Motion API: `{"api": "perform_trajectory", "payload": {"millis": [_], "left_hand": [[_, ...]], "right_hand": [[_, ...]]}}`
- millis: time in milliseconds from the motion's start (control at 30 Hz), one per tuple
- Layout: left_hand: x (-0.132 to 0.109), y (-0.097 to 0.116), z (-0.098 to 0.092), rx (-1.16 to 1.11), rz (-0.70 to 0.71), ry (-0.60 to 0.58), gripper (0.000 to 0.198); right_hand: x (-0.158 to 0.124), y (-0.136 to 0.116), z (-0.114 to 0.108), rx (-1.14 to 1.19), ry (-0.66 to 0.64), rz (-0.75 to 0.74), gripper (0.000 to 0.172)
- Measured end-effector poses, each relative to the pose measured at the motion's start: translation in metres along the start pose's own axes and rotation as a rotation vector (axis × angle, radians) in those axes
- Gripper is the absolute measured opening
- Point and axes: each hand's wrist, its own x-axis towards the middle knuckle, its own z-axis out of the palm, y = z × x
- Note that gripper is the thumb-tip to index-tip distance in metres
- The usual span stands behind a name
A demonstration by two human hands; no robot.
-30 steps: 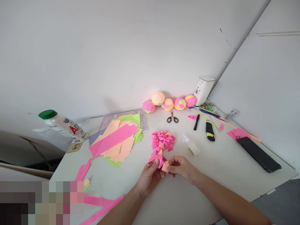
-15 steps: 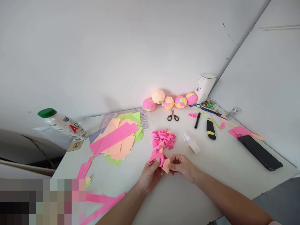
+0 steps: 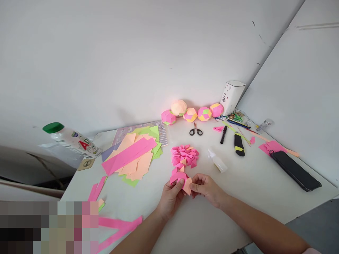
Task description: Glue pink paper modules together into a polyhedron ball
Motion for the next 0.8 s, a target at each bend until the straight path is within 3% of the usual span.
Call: {"api": "perform_trajectory", "payload": {"millis": [400,800], "left_hand": [[-0.004,0.0035,0.0043,0.123,-0.007,-0.125,0.024],[-0.005,0.0058,0.0041,0.135,-0.023,-0.136,0.023]], "right_hand": [[-0.0049,-0.0081,0.0052,-0.071,-0.035,-0.007,0.032],[-0.0058,-0.0106,0.0065,-0.092,-0.036,-0.047,0.026]]}}
